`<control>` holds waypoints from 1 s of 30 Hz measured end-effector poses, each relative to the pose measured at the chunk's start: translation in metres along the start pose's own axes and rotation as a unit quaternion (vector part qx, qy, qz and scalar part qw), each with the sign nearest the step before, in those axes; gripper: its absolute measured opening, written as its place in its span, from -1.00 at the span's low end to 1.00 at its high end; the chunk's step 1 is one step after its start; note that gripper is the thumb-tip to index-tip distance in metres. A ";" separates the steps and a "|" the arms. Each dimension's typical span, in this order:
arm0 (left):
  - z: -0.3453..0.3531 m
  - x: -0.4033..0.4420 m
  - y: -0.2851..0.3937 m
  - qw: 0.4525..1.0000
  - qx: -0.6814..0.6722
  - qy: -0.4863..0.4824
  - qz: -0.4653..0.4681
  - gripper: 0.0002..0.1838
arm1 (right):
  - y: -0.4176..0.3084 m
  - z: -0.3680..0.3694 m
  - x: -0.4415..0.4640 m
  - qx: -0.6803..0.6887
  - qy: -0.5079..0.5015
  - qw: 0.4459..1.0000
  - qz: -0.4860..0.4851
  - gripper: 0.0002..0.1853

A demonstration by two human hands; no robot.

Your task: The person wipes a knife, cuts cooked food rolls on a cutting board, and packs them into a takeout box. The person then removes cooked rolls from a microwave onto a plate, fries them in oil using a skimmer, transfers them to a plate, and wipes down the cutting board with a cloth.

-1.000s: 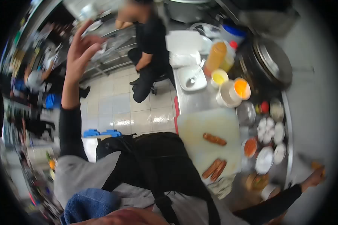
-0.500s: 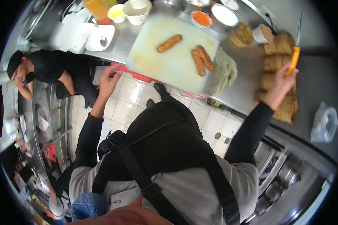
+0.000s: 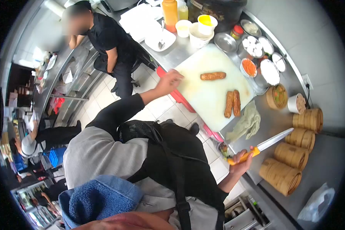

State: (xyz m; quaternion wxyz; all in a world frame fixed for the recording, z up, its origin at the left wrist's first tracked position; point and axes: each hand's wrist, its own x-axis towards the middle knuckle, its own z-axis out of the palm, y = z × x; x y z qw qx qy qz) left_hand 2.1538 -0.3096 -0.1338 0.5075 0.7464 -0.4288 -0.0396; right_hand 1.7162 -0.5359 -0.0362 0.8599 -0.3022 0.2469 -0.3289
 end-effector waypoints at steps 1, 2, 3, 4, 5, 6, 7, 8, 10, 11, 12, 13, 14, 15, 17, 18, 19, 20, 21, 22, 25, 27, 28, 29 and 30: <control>-0.010 -0.001 -0.012 0.997 0.001 0.056 -0.045 -0.70 | -0.004 0.008 0.001 -0.003 -0.001 1.000 0.004 -0.82; -0.027 0.005 -0.018 0.989 0.074 0.118 -0.044 -0.75 | -0.004 0.002 0.012 -0.072 0.028 0.997 -0.010 -0.81; -0.048 0.014 -0.028 0.972 0.146 0.176 -0.044 -0.79 | 0.002 -0.003 0.023 -0.140 0.059 0.988 -0.024 -0.80; -0.065 0.023 -0.047 0.948 0.167 0.259 -0.074 -0.84 | 0.008 -0.007 0.032 -0.208 0.092 0.973 -0.040 -0.79; -0.080 0.031 -0.073 0.917 0.184 0.338 -0.105 -0.87 | 0.010 -0.007 0.039 -0.258 0.065 0.963 -0.030 -0.78; -0.099 0.039 -0.112 0.895 0.140 0.389 -0.168 -0.87 | 0.009 -0.006 0.049 -0.311 0.038 0.949 -0.023 -0.76; -0.119 0.049 -0.148 0.865 0.093 0.437 -0.228 -0.83 | 0.006 -0.001 0.059 -0.363 0.010 0.931 -0.019 -0.75; -0.137 0.057 -0.164 0.832 0.051 0.484 -0.267 -0.77 | 0.005 0.005 0.067 -0.410 0.012 0.912 0.002 -0.71; -0.176 0.069 -0.220 0.791 -0.032 0.495 -0.358 -0.68 | 0.006 0.033 0.075 -0.393 -0.013 0.918 0.054 -0.70; -0.189 0.071 -0.254 0.784 -0.073 0.461 -0.409 -0.65 | 0.009 0.049 0.078 -0.383 -0.017 0.920 0.079 -0.70; -0.193 0.077 -0.253 0.770 -0.105 0.457 -0.432 -0.62 | 0.016 0.069 0.079 -0.393 -0.035 0.915 0.090 -0.69; -0.203 0.089 -0.246 0.755 -0.136 0.453 -0.454 -0.59 | 0.030 0.090 0.082 -0.401 -0.054 0.909 0.102 -0.68; -0.208 0.096 -0.252 0.752 -0.127 0.453 -0.462 -0.55 | 0.045 0.108 0.086 -0.394 -0.060 0.910 0.115 -0.70; -0.213 0.101 -0.266 0.749 -0.117 0.452 -0.470 -0.50 | 0.058 0.122 0.090 -0.387 -0.066 0.911 0.127 -0.71; -0.212 0.110 -0.271 0.725 -0.086 0.532 -0.429 -0.31 | 0.084 0.140 0.101 -0.370 -0.075 0.918 0.118 -0.74; -0.208 0.112 -0.256 0.727 -0.088 0.531 -0.427 -0.32 | 0.098 0.149 0.108 -0.358 -0.091 0.922 0.114 -0.76; -0.214 0.113 -0.251 0.728 -0.088 0.531 -0.425 -0.34 | 0.106 0.152 0.111 -0.350 -0.081 0.924 0.127 -0.77; -0.226 0.107 -0.311 0.763 -0.104 0.481 -0.420 -0.44 | 0.109 0.152 0.113 -0.343 -0.071 0.926 0.139 -0.79; -0.247 0.103 -0.320 0.788 -0.141 0.425 -0.422 -0.48 | 0.112 0.153 0.114 -0.337 -0.057 0.928 0.150 -0.81; -0.253 0.103 -0.320 0.811 -0.183 0.358 -0.424 -0.52 | 0.118 0.156 0.117 -0.324 -0.056 0.928 0.176 -0.82; -0.234 0.120 -0.285 0.816 -0.194 0.317 -0.442 -0.68 | 0.125 0.169 0.113 -0.295 -0.014 0.933 0.208 -0.84; -0.241 0.118 -0.305 0.815 -0.253 0.270 -0.446 -0.66 | 0.128 0.187 0.118 -0.280 -0.027 0.937 0.208 -0.83; -0.233 0.118 -0.299 0.817 -0.230 0.293 -0.439 -0.64 | 0.130 0.195 0.122 -0.267 -0.042 0.939 0.212 -0.83; -0.228 0.116 -0.297 0.817 -0.205 0.322 -0.432 -0.63 | 0.132 0.203 0.124 -0.254 -0.063 0.940 0.220 -0.83; -0.232 0.114 -0.295 0.814 -0.176 0.357 -0.422 -0.61 | 0.133 0.211 0.125 -0.262 -0.056 0.939 0.214 -0.84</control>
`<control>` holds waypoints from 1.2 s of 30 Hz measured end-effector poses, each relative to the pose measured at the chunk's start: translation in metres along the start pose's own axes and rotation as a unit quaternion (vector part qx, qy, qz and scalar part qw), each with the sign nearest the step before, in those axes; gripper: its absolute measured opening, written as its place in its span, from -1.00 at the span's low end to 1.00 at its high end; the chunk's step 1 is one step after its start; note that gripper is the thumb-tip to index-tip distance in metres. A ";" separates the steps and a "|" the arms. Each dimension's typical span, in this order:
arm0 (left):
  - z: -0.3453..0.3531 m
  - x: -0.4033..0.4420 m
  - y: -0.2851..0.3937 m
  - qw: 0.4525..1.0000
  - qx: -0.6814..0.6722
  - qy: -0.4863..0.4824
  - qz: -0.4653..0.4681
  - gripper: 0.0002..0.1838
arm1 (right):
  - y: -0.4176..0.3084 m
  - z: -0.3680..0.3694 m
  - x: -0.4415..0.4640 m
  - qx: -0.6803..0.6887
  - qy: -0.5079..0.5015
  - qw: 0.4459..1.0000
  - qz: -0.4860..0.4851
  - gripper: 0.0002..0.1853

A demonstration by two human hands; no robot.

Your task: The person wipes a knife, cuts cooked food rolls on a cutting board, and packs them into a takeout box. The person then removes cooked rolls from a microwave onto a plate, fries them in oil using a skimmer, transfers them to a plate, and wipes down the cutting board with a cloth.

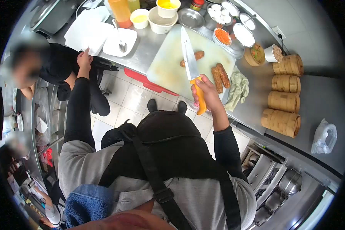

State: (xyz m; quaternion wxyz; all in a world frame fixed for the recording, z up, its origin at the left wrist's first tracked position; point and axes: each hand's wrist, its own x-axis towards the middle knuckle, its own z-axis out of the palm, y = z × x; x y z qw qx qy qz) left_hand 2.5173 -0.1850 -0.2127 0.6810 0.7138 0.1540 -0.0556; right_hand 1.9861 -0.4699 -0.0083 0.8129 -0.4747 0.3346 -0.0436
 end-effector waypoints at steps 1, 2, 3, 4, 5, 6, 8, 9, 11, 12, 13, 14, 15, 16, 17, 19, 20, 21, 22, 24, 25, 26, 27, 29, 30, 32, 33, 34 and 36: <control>-0.004 0.001 0.004 0.999 0.001 -0.041 0.000 -0.53 | 0.002 0.001 0.007 0.005 -0.005 1.000 0.000 -0.84; -0.005 0.000 0.009 0.999 -0.029 -0.016 -0.004 -0.57 | 0.005 -0.004 0.011 0.011 -0.005 1.000 0.001 -0.84; 0.000 -0.010 0.012 0.998 -0.057 -0.001 -0.014 -0.60 | 0.008 -0.009 0.008 0.019 0.007 1.000 0.000 -0.84; -0.004 -0.020 0.020 0.996 -0.082 -0.026 -0.032 -0.65 | 0.012 -0.014 -0.001 0.024 0.031 0.999 -0.028 -0.84; -0.014 -0.028 0.030 0.992 -0.104 -0.056 -0.051 -0.68 | 0.015 -0.016 -0.006 0.032 0.059 0.996 -0.057 -0.84; -0.018 -0.027 0.023 0.995 -0.097 -0.006 -0.015 -0.72 | 0.017 -0.023 -0.013 0.042 0.093 0.991 -0.090 -0.83; -0.019 -0.066 0.033 0.957 0.028 0.089 0.274 -0.65 | 0.017 -0.054 -0.032 0.009 0.239 0.958 -0.156 -0.82; -0.018 -0.077 0.028 0.942 0.039 0.125 0.308 -0.65 | 0.019 -0.071 -0.043 -0.008 0.312 0.932 -0.183 -0.80; 0.005 -0.132 0.037 0.940 -0.071 -0.022 0.334 -0.64 | 0.030 -0.114 -0.069 0.016 0.472 0.864 -0.176 -0.78; 0.025 -0.176 0.051 0.933 -0.050 -0.151 0.322 -0.63 | 0.033 -0.131 -0.085 0.015 0.529 0.831 -0.172 -0.78; 0.045 -0.223 0.072 0.911 -0.029 -0.270 0.309 -0.62 | 0.038 -0.146 -0.100 0.010 0.563 0.808 -0.177 -0.80; 0.060 -0.264 0.092 0.840 0.098 -0.381 0.375 -0.58 | 0.041 -0.162 -0.115 -0.005 0.571 0.798 -0.190 -0.82; 0.087 -0.306 0.099 0.750 0.065 -0.535 0.384 -0.53 | 0.046 -0.175 -0.128 -0.016 0.579 0.789 -0.203 -0.84; 0.115 -0.351 0.109 0.656 0.038 -0.637 0.403 -0.46 | 0.049 -0.183 -0.140 -0.004 0.578 0.788 -0.211 -0.85; 0.137 -0.407 0.124 0.581 0.052 -0.713 0.388 -0.39 | 0.049 -0.185 -0.155 0.008 0.576 0.787 -0.220 -0.86; 0.182 -0.492 0.113 0.470 0.102 -0.764 0.431 -0.36 | 0.052 -0.190 -0.173 0.029 0.552 0.797 -0.242 -0.88; 0.215 -0.525 0.089 0.393 0.149 -0.777 0.468 -0.29 | 0.055 -0.193 -0.182 0.041 0.530 0.807 -0.256 -0.88; 0.246 -0.563 0.067 0.348 0.233 -0.763 0.493 -0.23 | 0.057 -0.195 -0.193 0.054 0.508 0.817 -0.269 -0.88; 0.278 -0.596 0.043 0.299 0.315 -0.741 0.512 -0.18 | 0.056 -0.194 -0.204 0.032 0.489 0.828 -0.272 -0.91; 0.346 -0.636 -0.039 0.268 0.400 -0.625 0.614 -0.06 | 0.053 -0.197 -0.224 0.012 0.473 0.836 -0.279 -0.90; 0.353 -0.647 -0.057 0.311 0.428 -0.596 0.604 -0.07 | 0.052 -0.201 -0.236 0.001 0.466 0.839 -0.281 -0.90; 0.360 -0.658 -0.071 0.353 0.455 -0.564 0.592 -0.07 | 0.052 -0.208 -0.248 -0.023 0.461 0.841 -0.282 -0.89; 0.370 -0.670 -0.088 0.365 0.456 -0.584 0.563 -0.11 | 0.052 -0.217 -0.265 -0.021 0.470 0.840 -0.270 -0.89; 0.392 -0.697 -0.126 0.367 0.433 -0.664 0.487 -0.20 | 0.051 -0.238 -0.288 -0.023 0.464 0.850 -0.246 -0.88; 0.383 -0.719 -0.165 0.383 0.307 -0.694 0.527 -0.39 | 0.058 -0.255 -0.298 -0.016 0.462 0.854 -0.240 -0.88; 0.335 -0.759 -0.207 0.367 0.013 -0.784 0.500 -0.70 | 0.053 -0.283 -0.309 -0.019 0.460 0.863 -0.209 -0.85; 0.317 -0.775 -0.215 0.355 0.023 -0.795 0.492 -0.81 | 0.055 -0.303 -0.313 -0.047 0.457 0.866 -0.200 -0.83; 0.310 -0.772 -0.207 0.312 0.016 -0.824 0.472 -0.79 | 0.059 -0.329 -0.310 -0.046 0.434 0.869 -0.234 -0.78; 0.284 -0.744 -0.159 0.364 0.073 -0.857 0.356 -0.70 | 0.038 -0.325 -0.298 -0.060 0.367 0.882 -0.291 -0.74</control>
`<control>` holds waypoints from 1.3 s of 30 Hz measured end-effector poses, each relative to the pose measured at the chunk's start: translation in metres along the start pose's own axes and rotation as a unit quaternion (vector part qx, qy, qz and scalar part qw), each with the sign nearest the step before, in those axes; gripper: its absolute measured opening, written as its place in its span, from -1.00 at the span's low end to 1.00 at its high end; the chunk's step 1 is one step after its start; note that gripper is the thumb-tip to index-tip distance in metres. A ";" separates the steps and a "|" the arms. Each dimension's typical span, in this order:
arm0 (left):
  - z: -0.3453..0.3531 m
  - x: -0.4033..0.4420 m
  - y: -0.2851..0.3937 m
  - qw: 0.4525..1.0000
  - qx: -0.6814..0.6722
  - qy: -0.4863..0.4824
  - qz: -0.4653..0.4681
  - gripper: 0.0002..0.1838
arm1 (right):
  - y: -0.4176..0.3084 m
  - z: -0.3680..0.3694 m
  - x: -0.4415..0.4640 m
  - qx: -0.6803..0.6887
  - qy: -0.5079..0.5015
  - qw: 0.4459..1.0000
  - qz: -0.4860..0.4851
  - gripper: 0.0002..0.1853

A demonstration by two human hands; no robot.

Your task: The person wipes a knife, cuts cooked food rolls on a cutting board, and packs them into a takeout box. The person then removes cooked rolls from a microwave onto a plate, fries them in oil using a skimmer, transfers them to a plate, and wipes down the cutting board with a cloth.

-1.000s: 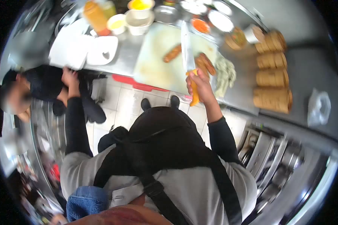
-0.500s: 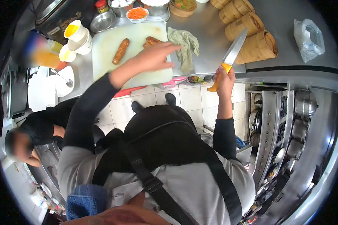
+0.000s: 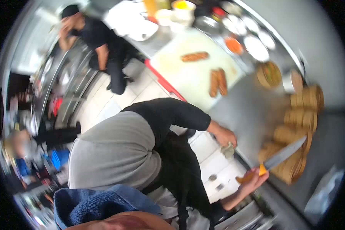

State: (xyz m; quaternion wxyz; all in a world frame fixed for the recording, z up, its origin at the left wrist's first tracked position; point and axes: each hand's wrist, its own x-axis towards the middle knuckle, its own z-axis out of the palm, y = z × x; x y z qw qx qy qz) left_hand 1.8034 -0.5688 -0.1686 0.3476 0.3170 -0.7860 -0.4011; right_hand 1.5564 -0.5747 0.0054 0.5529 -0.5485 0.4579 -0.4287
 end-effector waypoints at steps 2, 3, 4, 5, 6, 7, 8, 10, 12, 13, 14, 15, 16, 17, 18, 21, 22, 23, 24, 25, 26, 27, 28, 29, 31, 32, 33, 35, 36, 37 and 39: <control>-0.036 -0.049 0.027 0.976 -0.155 0.053 -0.145 -0.50 | -0.007 0.016 0.008 -0.005 -0.077 0.996 -0.034 -0.69; -0.051 -0.073 0.034 0.926 -0.310 0.114 -0.183 -0.50 | -0.004 0.023 0.013 -0.032 -0.101 0.993 -0.045 -0.65; -0.078 -0.107 0.069 0.847 -0.460 0.169 -0.208 -0.49 | -0.001 0.036 0.019 -0.060 -0.121 0.989 -0.056 -0.61; -0.100 -0.133 0.116 0.802 -0.515 0.231 -0.196 -0.46 | -0.004 0.063 0.020 -0.082 -0.116 0.989 -0.042 -0.56; -0.115 -0.158 0.154 0.749 -0.568 0.289 -0.179 -0.43 | -0.007 0.094 0.018 -0.134 -0.135 0.979 -0.070 -0.53; -0.119 -0.181 0.170 0.737 -0.548 0.360 -0.164 -0.43 | -0.013 0.135 0.014 -0.123 -0.203 0.968 -0.087 -0.52; -0.120 -0.200 0.183 0.720 -0.528 0.424 -0.150 -0.43 | -0.020 0.177 0.007 -0.114 -0.263 0.953 -0.100 -0.51; -0.117 -0.232 0.198 0.637 -0.615 0.465 0.016 -0.44 | -0.006 0.267 -0.001 -0.148 -0.329 0.889 -0.282 -0.49; -0.119 -0.264 0.201 0.614 -0.611 0.496 0.053 -0.50 | 0.018 0.359 -0.017 -0.283 -0.328 0.791 -0.433 -0.47; -0.124 -0.284 0.186 0.599 -0.575 0.557 0.034 -0.54 | -0.002 0.395 -0.047 -0.341 -0.387 0.801 -0.304 -0.50; -0.130 -0.308 0.174 0.580 -0.527 0.621 0.014 -0.59 | -0.018 0.428 -0.067 -0.396 -0.400 0.766 -0.309 -0.53; -0.133 -0.326 0.181 0.560 -0.517 0.648 0.006 -0.64 | -0.012 0.454 -0.079 -0.389 -0.413 0.749 -0.342 -0.58; -0.143 -0.345 0.193 0.542 -0.498 0.677 0.000 -0.68 | -0.005 0.479 -0.089 -0.372 -0.427 0.730 -0.381 -0.63; -0.152 -0.364 0.194 0.530 -0.492 0.691 -0.007 -0.69 | 0.000 0.496 -0.097 -0.364 -0.437 0.715 -0.407 -0.65; -0.152 -0.382 0.192 0.513 -0.489 0.705 -0.014 -0.71 | 0.005 0.508 -0.108 -0.357 -0.448 0.698 -0.429 -0.67; -0.154 -0.421 0.195 0.467 -0.486 0.738 -0.026 -0.72 | 0.007 0.523 -0.137 -0.347 -0.475 0.669 -0.454 -0.69; -0.156 -0.427 0.196 0.457 -0.470 0.754 -0.041 -0.72 | 0.006 0.524 -0.143 -0.348 -0.482 0.667 -0.448 -0.70; -0.160 -0.434 0.195 0.448 -0.453 0.768 -0.056 -0.71 | 0.005 0.524 -0.146 -0.350 -0.487 0.667 -0.443 -0.70; -0.162 -0.442 0.189 0.432 -0.431 0.792 -0.033 -0.76 | 0.005 0.521 -0.148 -0.355 -0.491 0.668 -0.432 -0.69; -0.167 -0.454 0.187 0.421 -0.425 0.800 -0.043 -0.75 | 0.007 0.513 -0.148 -0.362 -0.493 0.670 -0.420 -0.67; -0.174 -0.472 0.183 0.412 -0.421 0.806 -0.054 -0.74 | 0.007 0.505 -0.146 -0.371 -0.493 0.674 -0.406 -0.66; -0.178 -0.487 0.179 0.403 -0.420 0.810 -0.066 -0.73 | 0.007 0.493 -0.144 -0.374 -0.492 0.679 -0.396 -0.63; -0.181 -0.497 0.185 0.386 -0.416 0.821 -0.063 -0.73 | 0.006 0.480 -0.141 -0.377 -0.490 0.686 -0.383 -0.61; -0.184 -0.507 0.196 0.370 -0.412 0.830 -0.060 -0.72 | 0.005 0.469 -0.136 -0.381 -0.487 0.693 -0.371 -0.58; -0.181 -0.543 0.211 0.283 -0.437 0.853 0.019 -0.73 | 0.011 0.449 -0.120 -0.300 -0.480 0.747 -0.347 -0.53; -0.180 -0.561 0.210 0.298 -0.434 0.850 0.016 -0.73 | 0.011 0.442 -0.112 -0.258 -0.470 0.774 -0.338 -0.51; -0.181 -0.572 0.202 0.314 -0.431 0.846 0.014 -0.73 | 0.008 0.441 -0.105 -0.252 -0.462 0.783 -0.331 -0.49; -0.175 -0.565 0.183 0.359 -0.399 0.844 -0.014 -0.70 | 0.001 0.456 -0.097 -0.232 -0.445 0.804 -0.318 -0.45; -0.172 -0.536 0.192 0.403 -0.454 0.792 0.066 -0.65 | 0.002 0.472 -0.097 -0.236 -0.439 0.806 -0.321 -0.42; -0.170 -0.504 0.206 0.446 -0.465 0.755 0.126 -0.49 | 0.007 0.490 -0.098 -0.240 -0.435 0.804 -0.327 -0.42; -0.170 -0.450 0.228 0.455 -0.518 0.689 0.221 -0.32 | 0.018 0.522 -0.105 -0.249 -0.445 0.791 -0.338 -0.43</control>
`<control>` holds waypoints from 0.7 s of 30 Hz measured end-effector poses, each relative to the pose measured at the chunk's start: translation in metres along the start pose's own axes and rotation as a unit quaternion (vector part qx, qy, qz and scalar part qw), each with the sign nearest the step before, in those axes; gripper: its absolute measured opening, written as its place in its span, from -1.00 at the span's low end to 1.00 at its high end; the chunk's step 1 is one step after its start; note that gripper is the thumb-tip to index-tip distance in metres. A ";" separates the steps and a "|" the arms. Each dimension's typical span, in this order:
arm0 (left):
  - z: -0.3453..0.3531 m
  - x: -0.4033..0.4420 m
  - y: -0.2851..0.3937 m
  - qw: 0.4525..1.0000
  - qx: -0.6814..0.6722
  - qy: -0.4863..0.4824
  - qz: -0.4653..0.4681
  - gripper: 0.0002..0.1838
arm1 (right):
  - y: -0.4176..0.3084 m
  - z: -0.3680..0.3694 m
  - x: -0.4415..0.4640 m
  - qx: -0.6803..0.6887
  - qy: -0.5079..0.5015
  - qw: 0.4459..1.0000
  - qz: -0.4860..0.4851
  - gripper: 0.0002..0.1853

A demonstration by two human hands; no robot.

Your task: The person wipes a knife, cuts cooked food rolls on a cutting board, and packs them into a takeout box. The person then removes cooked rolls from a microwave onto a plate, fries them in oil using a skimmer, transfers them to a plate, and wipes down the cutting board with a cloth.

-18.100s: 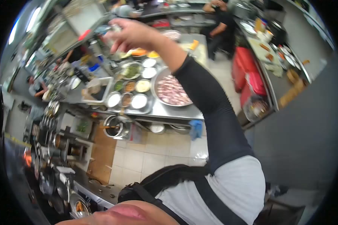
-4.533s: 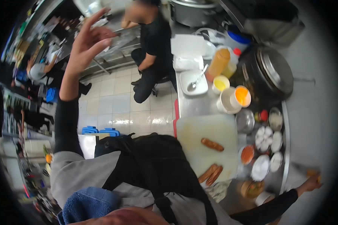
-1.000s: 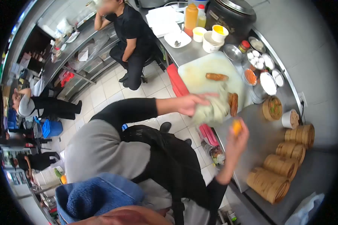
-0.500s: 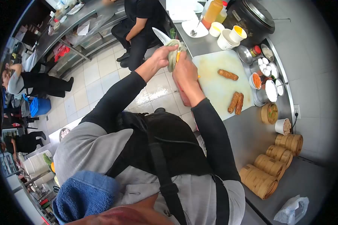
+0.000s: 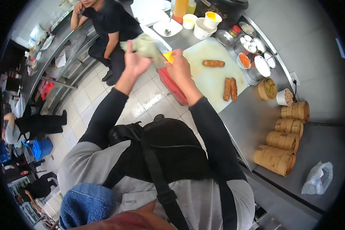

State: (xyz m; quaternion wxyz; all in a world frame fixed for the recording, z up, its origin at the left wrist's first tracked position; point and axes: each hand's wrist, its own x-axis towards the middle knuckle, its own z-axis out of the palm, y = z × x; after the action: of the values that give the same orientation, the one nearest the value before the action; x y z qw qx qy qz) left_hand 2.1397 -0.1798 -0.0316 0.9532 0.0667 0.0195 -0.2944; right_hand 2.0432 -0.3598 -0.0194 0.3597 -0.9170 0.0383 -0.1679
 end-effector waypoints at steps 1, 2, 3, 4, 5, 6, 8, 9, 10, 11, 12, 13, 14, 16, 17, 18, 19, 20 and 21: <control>0.015 -0.003 -0.022 0.999 0.034 0.016 -0.031 -0.42 | -0.007 0.008 0.006 -0.012 -0.003 1.000 0.019 -0.43; 0.002 0.012 -0.037 0.994 0.107 -0.036 0.006 -0.54 | -0.017 0.014 0.014 -0.026 -0.007 0.999 0.034 -0.44; -0.014 0.019 -0.036 0.994 0.104 0.028 0.000 -0.63 | -0.025 0.019 0.018 -0.039 -0.011 0.998 0.046 -0.45; -0.020 0.017 -0.036 0.983 0.179 0.011 0.038 -0.66 | -0.030 0.023 0.022 -0.035 -0.016 0.999 0.033 -0.46; -0.017 0.010 -0.035 0.978 0.204 0.039 0.023 -0.67 | -0.031 0.024 0.022 -0.030 -0.019 0.999 0.024 -0.47; -0.013 0.000 -0.035 0.971 0.227 0.072 0.004 -0.68 | -0.031 0.026 0.018 -0.025 -0.024 0.999 0.019 -0.48; -0.025 -0.005 -0.033 0.961 0.264 0.085 -0.004 -0.68 | -0.031 0.035 0.013 -0.034 -0.032 0.999 0.004 -0.48; -0.030 -0.003 -0.030 0.955 0.284 0.089 -0.006 -0.68 | -0.031 0.040 0.012 -0.037 -0.035 0.999 -0.003 -0.48; -0.035 0.001 -0.027 0.952 0.289 0.099 0.008 -0.68 | -0.031 0.044 0.012 -0.039 -0.038 0.998 -0.008 -0.47; -0.037 0.002 -0.026 0.949 0.293 0.112 0.020 -0.68 | -0.035 0.044 0.010 -0.050 -0.050 0.997 -0.018 -0.47; -0.038 0.004 -0.024 0.946 0.297 0.124 0.031 -0.68 | -0.039 0.041 0.009 -0.062 -0.061 0.996 -0.027 -0.47; -0.038 0.009 -0.019 0.940 0.303 0.151 0.048 -0.71 | -0.042 0.040 0.009 -0.076 -0.070 0.994 -0.037 -0.47; -0.030 0.010 -0.015 0.938 0.302 0.160 0.059 -0.72 | -0.043 0.040 0.008 -0.073 -0.066 0.994 -0.038 -0.48; -0.012 0.013 -0.006 0.935 0.299 0.174 0.079 -0.74 | -0.045 0.038 0.008 -0.070 -0.054 0.995 -0.040 -0.50; -0.004 0.015 0.001 0.937 0.271 0.198 0.099 -0.74 | -0.044 0.034 0.004 -0.060 -0.049 0.996 -0.054 -0.50; -0.003 0.020 0.014 0.943 0.257 0.188 0.091 -0.73 | -0.041 0.029 -0.003 -0.051 -0.045 0.996 -0.065 -0.50; -0.007 0.026 0.028 0.942 0.252 0.199 0.101 -0.73 | -0.038 0.022 -0.009 -0.043 -0.041 0.995 -0.076 -0.50; -0.014 0.033 0.043 0.940 0.245 0.211 0.110 -0.73 | -0.036 0.017 -0.014 -0.041 -0.048 0.995 -0.074 -0.51; -0.017 0.033 0.053 0.937 0.255 0.215 0.108 -0.71 | -0.033 0.010 -0.021 -0.041 -0.058 0.995 -0.070 -0.51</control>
State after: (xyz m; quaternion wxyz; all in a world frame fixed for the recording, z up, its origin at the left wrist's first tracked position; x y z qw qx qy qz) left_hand 2.1966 -0.1522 -0.0446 0.9032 0.3708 0.1412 -0.1637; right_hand 2.0248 -0.3246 -0.0102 0.3107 -0.9396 -0.0401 -0.1380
